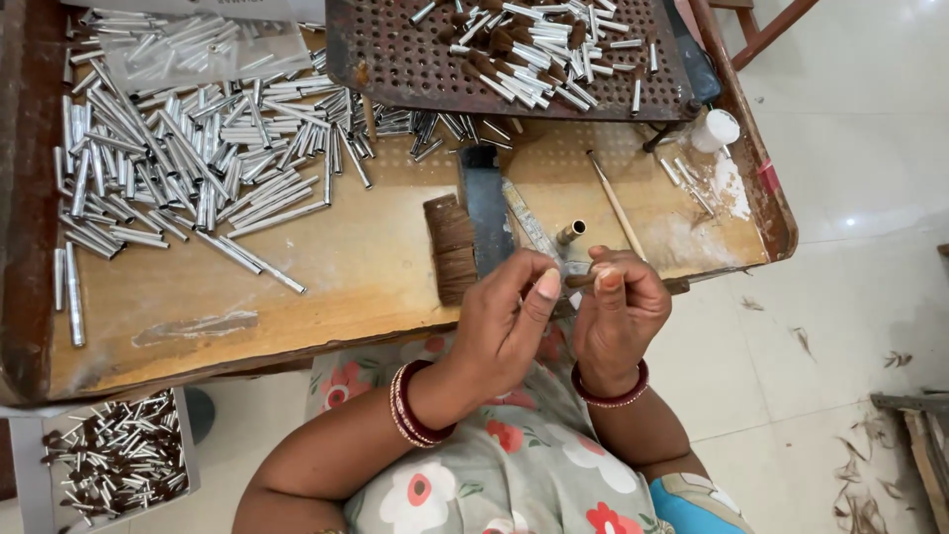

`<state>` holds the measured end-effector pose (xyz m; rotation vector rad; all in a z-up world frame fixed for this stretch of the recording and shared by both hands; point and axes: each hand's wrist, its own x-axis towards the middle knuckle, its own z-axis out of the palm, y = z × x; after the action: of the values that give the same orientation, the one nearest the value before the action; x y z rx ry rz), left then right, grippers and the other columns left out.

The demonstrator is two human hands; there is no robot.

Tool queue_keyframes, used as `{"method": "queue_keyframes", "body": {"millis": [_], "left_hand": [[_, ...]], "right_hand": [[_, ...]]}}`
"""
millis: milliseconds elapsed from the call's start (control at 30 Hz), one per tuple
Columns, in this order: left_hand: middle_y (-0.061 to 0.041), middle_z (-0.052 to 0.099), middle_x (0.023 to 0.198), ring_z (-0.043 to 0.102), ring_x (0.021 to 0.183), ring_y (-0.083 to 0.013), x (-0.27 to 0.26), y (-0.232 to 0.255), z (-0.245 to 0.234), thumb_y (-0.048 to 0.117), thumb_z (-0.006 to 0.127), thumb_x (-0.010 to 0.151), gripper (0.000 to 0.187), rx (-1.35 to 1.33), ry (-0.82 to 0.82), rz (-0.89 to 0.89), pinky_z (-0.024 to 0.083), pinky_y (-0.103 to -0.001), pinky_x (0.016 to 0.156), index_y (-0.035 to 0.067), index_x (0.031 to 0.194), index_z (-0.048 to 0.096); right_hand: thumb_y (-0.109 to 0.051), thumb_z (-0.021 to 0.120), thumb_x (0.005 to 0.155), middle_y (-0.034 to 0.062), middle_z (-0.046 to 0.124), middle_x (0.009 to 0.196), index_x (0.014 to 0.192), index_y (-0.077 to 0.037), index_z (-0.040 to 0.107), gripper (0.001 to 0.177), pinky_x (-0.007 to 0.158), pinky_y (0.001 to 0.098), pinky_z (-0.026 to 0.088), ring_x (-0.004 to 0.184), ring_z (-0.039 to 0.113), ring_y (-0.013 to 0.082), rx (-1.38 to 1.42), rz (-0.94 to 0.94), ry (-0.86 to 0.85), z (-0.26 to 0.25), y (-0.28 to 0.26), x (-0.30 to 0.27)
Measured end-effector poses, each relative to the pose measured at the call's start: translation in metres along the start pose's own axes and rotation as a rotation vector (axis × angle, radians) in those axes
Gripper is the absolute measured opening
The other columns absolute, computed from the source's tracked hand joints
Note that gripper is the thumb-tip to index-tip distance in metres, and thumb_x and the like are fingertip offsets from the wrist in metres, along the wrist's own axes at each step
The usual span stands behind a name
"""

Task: Inserting bundles of bristles into small metal tubes as part of a brush assembly process.

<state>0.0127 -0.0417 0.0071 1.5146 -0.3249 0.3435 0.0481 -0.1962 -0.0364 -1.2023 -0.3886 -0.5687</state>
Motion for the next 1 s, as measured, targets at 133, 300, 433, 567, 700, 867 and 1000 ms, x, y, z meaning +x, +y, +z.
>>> {"method": "queue_keyframes", "body": {"millis": [133, 300, 433, 567, 700, 867, 1000], "left_hand": [[-0.008, 0.059, 0.074, 0.061, 0.062, -0.0160, 0.000, 0.003, 0.006, 0.020, 0.052, 0.110, 0.022, -0.062, -0.063, -0.094, 0.048, -0.032, 0.058, 0.003, 0.099, 0.059], [-0.008, 0.056, 0.070, 0.060, 0.055, -0.0146, -0.001, 0.003, 0.007, 0.018, 0.051, 0.111, 0.024, -0.052, -0.007, 0.007, 0.045, -0.031, 0.051, 0.004, 0.094, 0.056], [-0.010, 0.056, 0.072, 0.059, 0.058, -0.0185, -0.003, 0.000, 0.007, 0.017, 0.051, 0.112, 0.022, 0.005, 0.009, 0.074, 0.046, -0.032, 0.055, 0.003, 0.094, 0.056], [-0.012, 0.057, 0.074, 0.061, 0.061, -0.0235, -0.009, -0.002, 0.006, 0.016, 0.051, 0.112, 0.022, 0.002, 0.021, 0.073, 0.046, -0.034, 0.058, 0.003, 0.095, 0.056], [-0.016, 0.059, 0.084, 0.063, 0.073, -0.0334, -0.012, -0.004, -0.009, 0.015, 0.052, 0.111, 0.015, 0.101, -0.024, 0.179, 0.048, -0.041, 0.065, 0.004, 0.102, 0.056], [-0.016, 0.066, 0.095, 0.068, 0.084, -0.0376, 0.048, -0.029, -0.096, 0.008, 0.062, 0.091, 0.016, 1.012, -0.073, 0.099, 0.054, -0.048, 0.067, 0.006, 0.107, 0.061], [-0.014, 0.067, 0.096, 0.067, 0.091, -0.0355, 0.096, -0.038, -0.189, 0.003, 0.070, 0.069, 0.011, 1.512, 0.086, 0.056, 0.056, -0.047, 0.066, 0.007, 0.079, 0.073]], "right_hand": [[-0.026, 0.076, 0.103, 0.0042, 0.065, 0.091, 0.097, -0.003, 0.067, 0.026, 0.108, 0.0388, 0.048, 0.083, 0.058, 0.0121, -0.059, -0.076, 0.005, 0.002, 0.002, -0.006], [-0.030, 0.076, 0.102, 0.0054, 0.069, 0.096, 0.100, -0.002, 0.069, 0.030, 0.105, 0.0372, 0.053, 0.096, 0.064, 0.0159, -0.044, -0.066, -0.141, 0.003, -0.009, -0.003], [-0.031, 0.082, 0.089, 0.0085, 0.071, 0.100, 0.113, 0.002, 0.065, 0.044, 0.082, 0.0256, 0.054, 0.090, 0.066, 0.0133, -0.086, 0.113, -0.273, -0.005, -0.019, 0.002], [-0.019, 0.081, 0.097, 0.0103, 0.070, 0.095, 0.103, 0.001, 0.069, 0.024, 0.070, 0.0235, 0.052, 0.079, 0.066, 0.0146, -0.345, -0.104, -0.333, -0.002, -0.014, -0.005], [-0.020, 0.070, 0.106, 0.0104, 0.066, 0.094, 0.100, -0.002, 0.061, 0.021, 0.073, 0.0256, 0.052, 0.080, 0.064, 0.0170, -0.557, -0.331, -0.246, 0.017, -0.008, -0.015], [-0.026, 0.065, 0.112, 0.0106, 0.058, 0.098, 0.102, -0.001, 0.053, 0.030, 0.068, 0.0247, 0.053, 0.073, 0.060, 0.0152, -0.336, -0.312, -0.177, 0.000, 0.006, -0.006], [-0.031, 0.066, 0.113, 0.0092, 0.056, 0.093, 0.104, 0.000, 0.052, 0.036, 0.064, 0.0244, 0.051, 0.070, 0.059, 0.0132, -0.344, -0.319, -0.121, -0.012, 0.001, 0.003]]}}
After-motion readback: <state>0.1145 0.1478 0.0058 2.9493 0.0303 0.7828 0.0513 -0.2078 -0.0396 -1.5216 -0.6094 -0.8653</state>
